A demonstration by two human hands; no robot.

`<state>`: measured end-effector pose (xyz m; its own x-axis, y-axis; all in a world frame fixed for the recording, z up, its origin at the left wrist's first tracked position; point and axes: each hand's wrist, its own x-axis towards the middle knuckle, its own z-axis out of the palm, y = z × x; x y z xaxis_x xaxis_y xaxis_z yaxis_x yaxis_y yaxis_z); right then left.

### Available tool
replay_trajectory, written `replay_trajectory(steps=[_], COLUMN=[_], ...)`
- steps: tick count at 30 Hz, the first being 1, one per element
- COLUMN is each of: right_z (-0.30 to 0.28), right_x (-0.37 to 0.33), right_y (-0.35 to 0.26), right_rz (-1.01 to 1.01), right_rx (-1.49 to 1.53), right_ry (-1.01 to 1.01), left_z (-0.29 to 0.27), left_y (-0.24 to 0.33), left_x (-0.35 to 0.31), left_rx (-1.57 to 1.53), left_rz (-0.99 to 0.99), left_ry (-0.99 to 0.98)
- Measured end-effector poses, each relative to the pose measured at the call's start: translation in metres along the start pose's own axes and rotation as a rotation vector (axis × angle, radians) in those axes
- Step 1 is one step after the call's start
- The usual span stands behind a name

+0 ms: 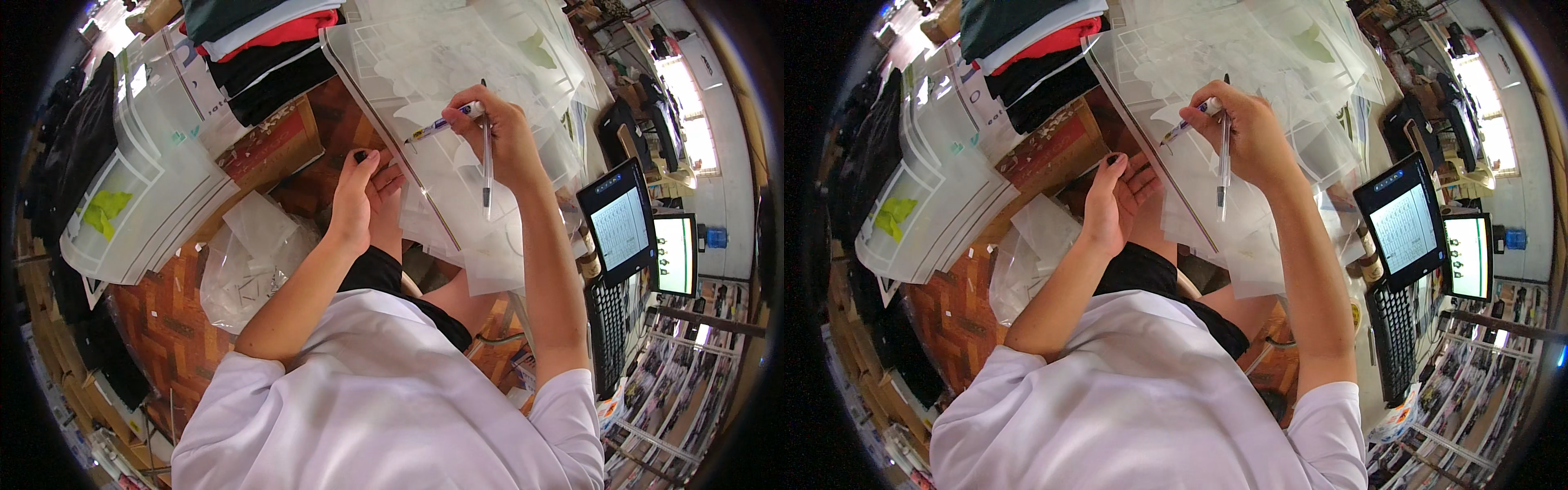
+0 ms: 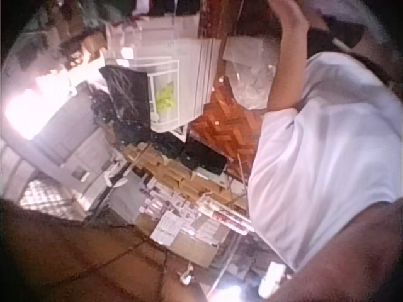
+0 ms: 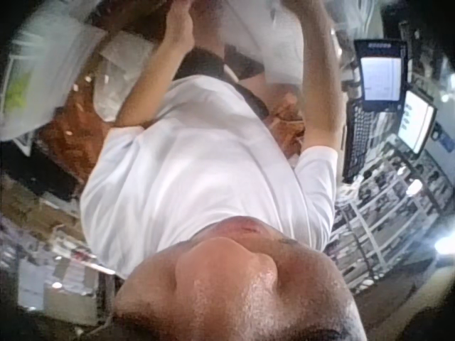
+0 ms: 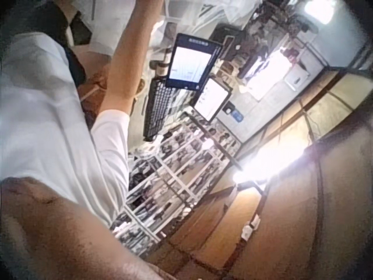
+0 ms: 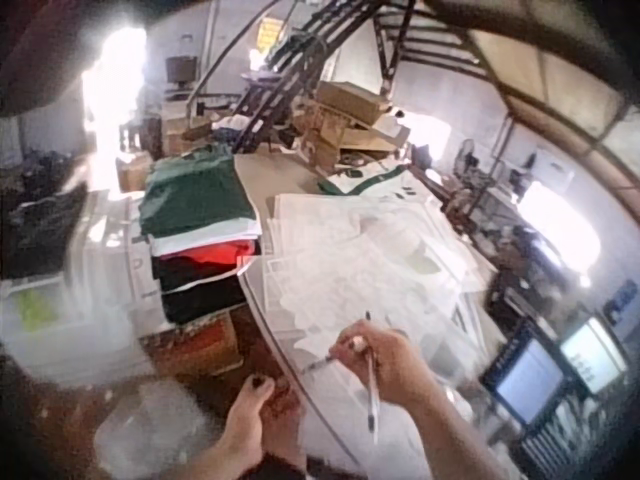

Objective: The person packs black shorts into clear plastic bags at a cluttered counter. They place each pair of shorts into a bag, seal it with tape, and write on the bag with a marker. The person repeats this process for multiple pairs of shorts, organizing them on the counter.

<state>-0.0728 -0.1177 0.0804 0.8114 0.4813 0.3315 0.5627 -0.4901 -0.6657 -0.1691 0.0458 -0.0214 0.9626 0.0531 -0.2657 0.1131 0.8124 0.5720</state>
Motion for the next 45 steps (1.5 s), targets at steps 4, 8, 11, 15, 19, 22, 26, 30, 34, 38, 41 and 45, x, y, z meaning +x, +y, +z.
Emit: replay_trajectory(steps=[4, 8, 11, 15, 19, 22, 26, 30, 34, 38, 41, 45], right_z=[-0.004, -0.008, -0.011, -0.012, -0.014, -0.014, -0.017, -0.019, -0.022, -0.025, -0.023, -0.03], right_x=[-0.001, -0.006, -0.01, -0.014, -0.02, -0.021, -0.017, -0.021, -0.025, -0.037, -0.041, -0.048], right_y=[0.004, 0.002, 0.003, 0.0, -0.002, 0.008, 0.004, 0.001, 0.004, -0.002, 0.002, -0.004], right_rz=[0.012, 0.011, 0.015, -0.001, 0.08, 0.032, 0.035, 0.03, 0.064, 0.127, 0.113, 0.122], right_rx=[-0.033, -0.048, -0.05, -0.016, -0.026, 0.027, -0.014, 0.007, -0.024, 0.023, 0.016, -0.012], right_ry=[0.018, 0.003, 0.004, 0.025, -0.028, 0.052, 0.023, 0.003, 0.096, 0.07, 0.014, 0.028], left_z=[0.0, 0.0, 0.0, 0.0, 0.002, 0.005, 0.005, 0.004, 0.004, 0.005, 0.005, -0.002], left_y=[0.0, -0.003, -0.004, -0.006, -0.008, -0.008, -0.008, -0.011, -0.014, -0.02, -0.026, -0.033], left_x=[-0.001, 0.0, 0.0, -0.002, -0.002, -0.001, -0.003, -0.003, -0.004, -0.015, -0.024, -0.025], left_rx=[-0.034, -0.054, -0.056, -0.044, -0.099, -0.103, -0.066, -0.034, -0.037, -0.078, -0.07, -0.071], left_rz=[0.004, 0.01, -0.005, -0.042, -0.056, -0.08, -0.071, -0.087, -0.102, -0.124, -0.147, -0.17], left_ry=[0.002, -0.004, -0.005, -0.01, -0.066, -0.083, -0.075, -0.083, -0.118, -0.115, -0.118, -0.154])
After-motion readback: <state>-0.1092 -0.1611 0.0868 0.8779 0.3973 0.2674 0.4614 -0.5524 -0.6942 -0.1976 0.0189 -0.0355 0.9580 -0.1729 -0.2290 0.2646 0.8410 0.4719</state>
